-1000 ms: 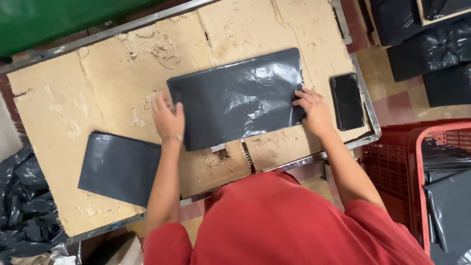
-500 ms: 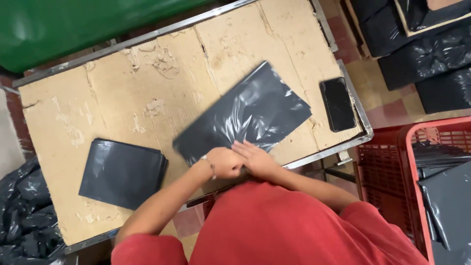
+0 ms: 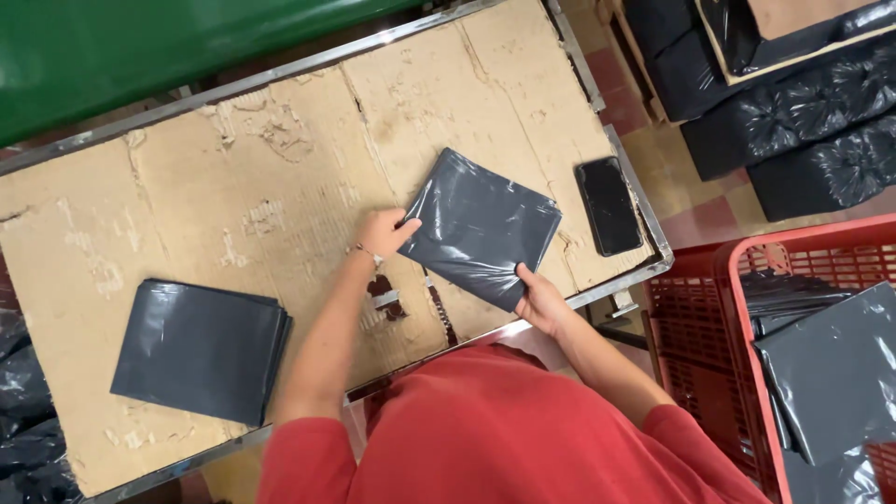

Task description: Folding plastic bags and placing them into a red plastic crate

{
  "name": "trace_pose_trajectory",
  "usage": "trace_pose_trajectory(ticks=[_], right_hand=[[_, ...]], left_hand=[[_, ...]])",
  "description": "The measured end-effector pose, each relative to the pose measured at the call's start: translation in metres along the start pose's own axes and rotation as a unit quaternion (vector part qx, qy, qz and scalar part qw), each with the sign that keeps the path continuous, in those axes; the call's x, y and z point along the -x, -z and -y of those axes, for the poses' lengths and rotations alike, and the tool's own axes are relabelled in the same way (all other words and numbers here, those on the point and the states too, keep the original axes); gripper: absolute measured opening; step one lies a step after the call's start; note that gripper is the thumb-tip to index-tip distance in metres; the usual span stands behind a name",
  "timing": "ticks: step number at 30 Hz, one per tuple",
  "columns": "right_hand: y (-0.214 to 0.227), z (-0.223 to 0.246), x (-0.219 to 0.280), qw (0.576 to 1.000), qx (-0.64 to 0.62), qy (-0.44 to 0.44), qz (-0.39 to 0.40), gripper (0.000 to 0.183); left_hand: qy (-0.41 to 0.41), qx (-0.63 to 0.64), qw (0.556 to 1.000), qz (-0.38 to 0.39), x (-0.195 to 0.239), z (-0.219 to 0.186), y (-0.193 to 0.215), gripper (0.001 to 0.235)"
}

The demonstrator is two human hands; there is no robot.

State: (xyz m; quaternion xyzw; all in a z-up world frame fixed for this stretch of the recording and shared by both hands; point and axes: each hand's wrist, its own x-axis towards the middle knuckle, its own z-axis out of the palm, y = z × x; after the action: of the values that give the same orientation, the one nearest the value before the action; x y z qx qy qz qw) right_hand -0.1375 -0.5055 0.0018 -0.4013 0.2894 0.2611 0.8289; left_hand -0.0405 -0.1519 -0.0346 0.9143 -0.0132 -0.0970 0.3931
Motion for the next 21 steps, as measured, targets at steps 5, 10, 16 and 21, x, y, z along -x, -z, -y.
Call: trace_pose_trajectory(ticks=[5, 10, 16, 21], right_hand=[[-0.003, 0.009, 0.000, 0.998, -0.046, -0.051, -0.011, 0.037], [0.001, -0.003, -0.003, 0.995, 0.044, -0.022, -0.082, 0.043], [-0.035, -0.033, 0.014, 0.952, 0.239, 0.165, -0.102, 0.049], [-0.123, -0.084, 0.011, 0.948, 0.172, 0.256, 0.074, 0.049]], left_hand=[[0.022, -0.232, 0.965, -0.118, 0.016, -0.038, -0.009, 0.044], [0.090, -0.232, 0.965, -0.084, 0.006, -0.096, 0.001, 0.047], [-0.169, -0.228, 0.909, -0.306, 0.114, -0.132, 0.051, 0.025], [-0.285, -0.168, 0.850, -0.410, 0.250, -0.101, 0.169, 0.036]])
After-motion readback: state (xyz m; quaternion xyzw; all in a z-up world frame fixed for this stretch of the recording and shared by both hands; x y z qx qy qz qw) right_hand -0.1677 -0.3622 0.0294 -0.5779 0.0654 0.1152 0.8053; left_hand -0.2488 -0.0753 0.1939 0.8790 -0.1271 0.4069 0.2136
